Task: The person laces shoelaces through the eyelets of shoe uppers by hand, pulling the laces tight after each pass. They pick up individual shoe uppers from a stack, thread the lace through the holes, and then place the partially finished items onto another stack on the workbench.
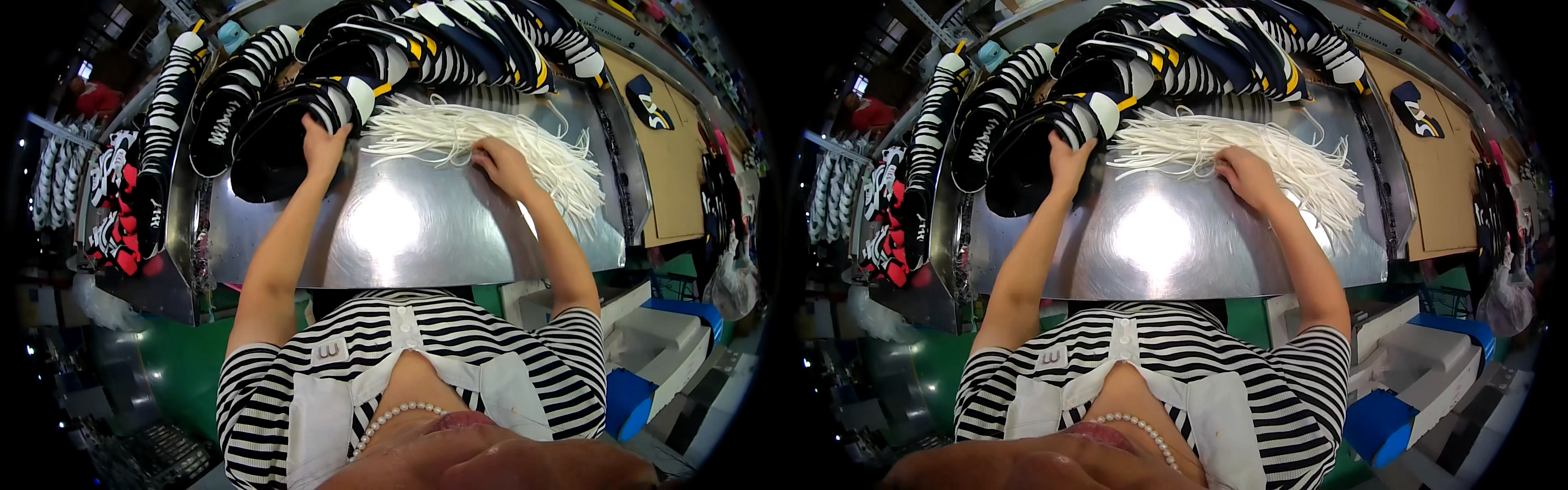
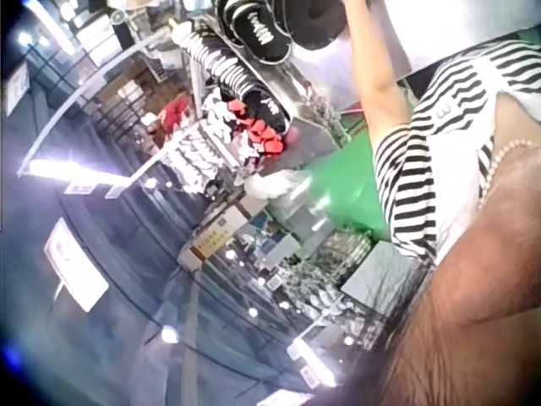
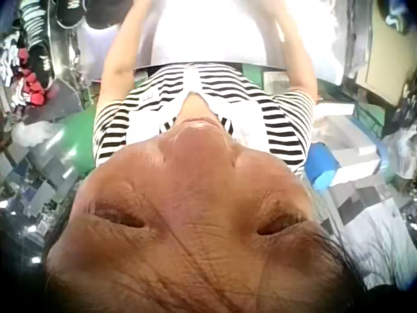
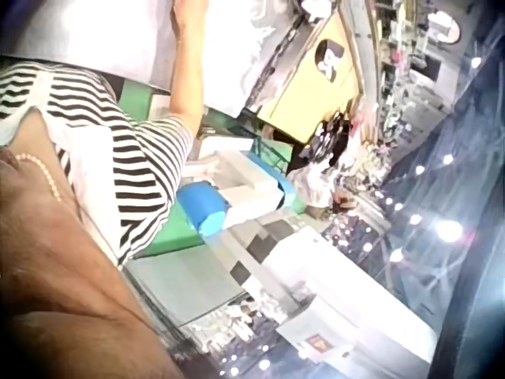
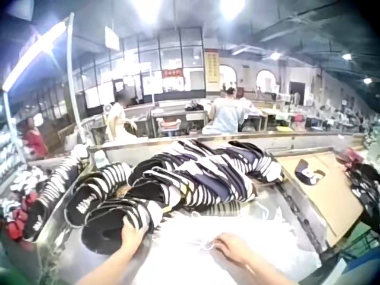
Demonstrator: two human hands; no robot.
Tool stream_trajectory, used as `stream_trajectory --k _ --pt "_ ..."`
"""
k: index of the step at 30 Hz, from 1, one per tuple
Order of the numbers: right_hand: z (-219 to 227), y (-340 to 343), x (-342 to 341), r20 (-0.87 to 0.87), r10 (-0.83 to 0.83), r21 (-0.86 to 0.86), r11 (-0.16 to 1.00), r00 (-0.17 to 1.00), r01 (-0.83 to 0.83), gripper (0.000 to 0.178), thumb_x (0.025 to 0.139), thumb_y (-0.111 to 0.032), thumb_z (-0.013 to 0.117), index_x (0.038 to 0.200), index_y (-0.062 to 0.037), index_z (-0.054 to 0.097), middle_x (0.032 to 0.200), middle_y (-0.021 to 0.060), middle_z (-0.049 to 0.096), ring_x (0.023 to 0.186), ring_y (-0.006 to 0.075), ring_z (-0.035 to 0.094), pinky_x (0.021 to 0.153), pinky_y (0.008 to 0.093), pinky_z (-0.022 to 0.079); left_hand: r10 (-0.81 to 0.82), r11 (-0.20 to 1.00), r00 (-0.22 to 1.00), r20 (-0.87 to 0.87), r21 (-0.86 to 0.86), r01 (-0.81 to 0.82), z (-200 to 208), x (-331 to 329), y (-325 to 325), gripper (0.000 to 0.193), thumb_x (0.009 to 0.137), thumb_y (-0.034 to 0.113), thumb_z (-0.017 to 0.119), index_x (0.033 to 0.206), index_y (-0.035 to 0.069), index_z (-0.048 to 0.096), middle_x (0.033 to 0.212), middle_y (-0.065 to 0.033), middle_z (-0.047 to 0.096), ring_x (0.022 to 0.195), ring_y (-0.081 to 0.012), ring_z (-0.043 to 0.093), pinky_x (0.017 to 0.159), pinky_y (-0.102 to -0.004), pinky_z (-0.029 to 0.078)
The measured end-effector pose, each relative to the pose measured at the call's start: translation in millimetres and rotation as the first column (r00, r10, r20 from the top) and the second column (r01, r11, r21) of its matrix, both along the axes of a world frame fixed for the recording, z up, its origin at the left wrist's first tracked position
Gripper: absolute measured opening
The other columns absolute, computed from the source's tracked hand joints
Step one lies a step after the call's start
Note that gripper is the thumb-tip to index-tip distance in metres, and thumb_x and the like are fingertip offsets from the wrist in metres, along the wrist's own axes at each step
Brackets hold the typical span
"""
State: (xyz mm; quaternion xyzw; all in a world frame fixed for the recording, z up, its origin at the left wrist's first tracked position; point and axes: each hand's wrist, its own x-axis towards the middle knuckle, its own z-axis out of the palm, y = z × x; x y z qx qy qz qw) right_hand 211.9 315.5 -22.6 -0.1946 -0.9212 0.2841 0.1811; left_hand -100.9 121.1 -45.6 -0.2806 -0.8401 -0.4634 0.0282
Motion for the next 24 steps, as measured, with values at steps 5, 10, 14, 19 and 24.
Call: stream_trajectory --k 5,10,14,19,24 --pt "8 -47 77 -0.038 -0.184 -0.36 0.919 0.982 0.159 0.023 0.093 -0.012 0.059 0.114 -0.004 0.063 0.095 0.015 0.067 0.087 0.0261 0.067 0.078 0.0327 0.051 -0.159 0.979 0.97 0.182 0.159 0.13 14 -31 -78 0.033 0.085 0.015 0.071 0.109 -0.005 0.062 0.11 -0.0216 0.067 0.102 -0.0319 0.065 0.089 -0.0375 0.049" --pt "-46 -82 218 -0.362 -0.814 -0.485 0.58 0.454 0.654 0.024 0.097 -0.015 0.058 0.117 -0.0019 0.057 0.097 0.0063 0.063 0.081 0.0135 0.059 0.073 0.0275 0.048 -0.162 0.983 0.955 -0.247 0.044 0.178 46 -42 -74 0.038 0.092 0.021 0.065 0.119 -0.005 0.057 0.109 -0.0146 0.067 0.102 -0.0247 0.063 0.091 -0.0364 0.047" --pt "-109 -88 274 -0.327 -0.939 -0.833 0.234 -0.107 0.501 0.028 0.096 -0.014 0.058 0.12 -0.0047 0.047 0.107 0.0095 0.061 0.089 0.017 0.06 0.075 0.0326 0.053 -0.32 0.922 0.928 0.191 -0.162 0.351 9 -88 -23 0.045 0.094 0.031 0.067 0.121 -0.004 0.056 0.11 -0.0133 0.067 0.1 -0.0211 0.062 0.09 -0.0347 0.047" --pt "-152 -119 215 -0.211 -0.975 -0.937 0.224 0.076 0.267 0.029 0.098 -0.017 0.055 0.122 -0.0065 0.043 0.102 0.0095 0.053 0.083 0.0197 0.059 0.072 0.0331 0.053 -0.135 0.989 0.929 -0.344 0.008 0.147 2 -36 -42 0.041 0.084 0.028 0.076 0.104 -0.005 0.064 0.097 -0.0188 0.07 0.089 -0.0337 0.067 0.083 -0.0415 0.05" --pt "-145 -125 227 -0.293 -0.949 -0.881 0.317 0.121 0.352 0.037 0.096 -0.012 0.055 0.129 -0.0007 0.042 0.097 0.0116 0.061 0.084 0.02 0.062 0.074 0.0342 0.054 -0.027 0.985 0.999 -0.017 -0.17 0.024 -38 69 -132 0.05 0.092 0.026 0.061 0.13 -0.004 0.05 0.127 -0.0244 0.056 0.118 -0.0406 0.052 0.104 -0.046 0.038"
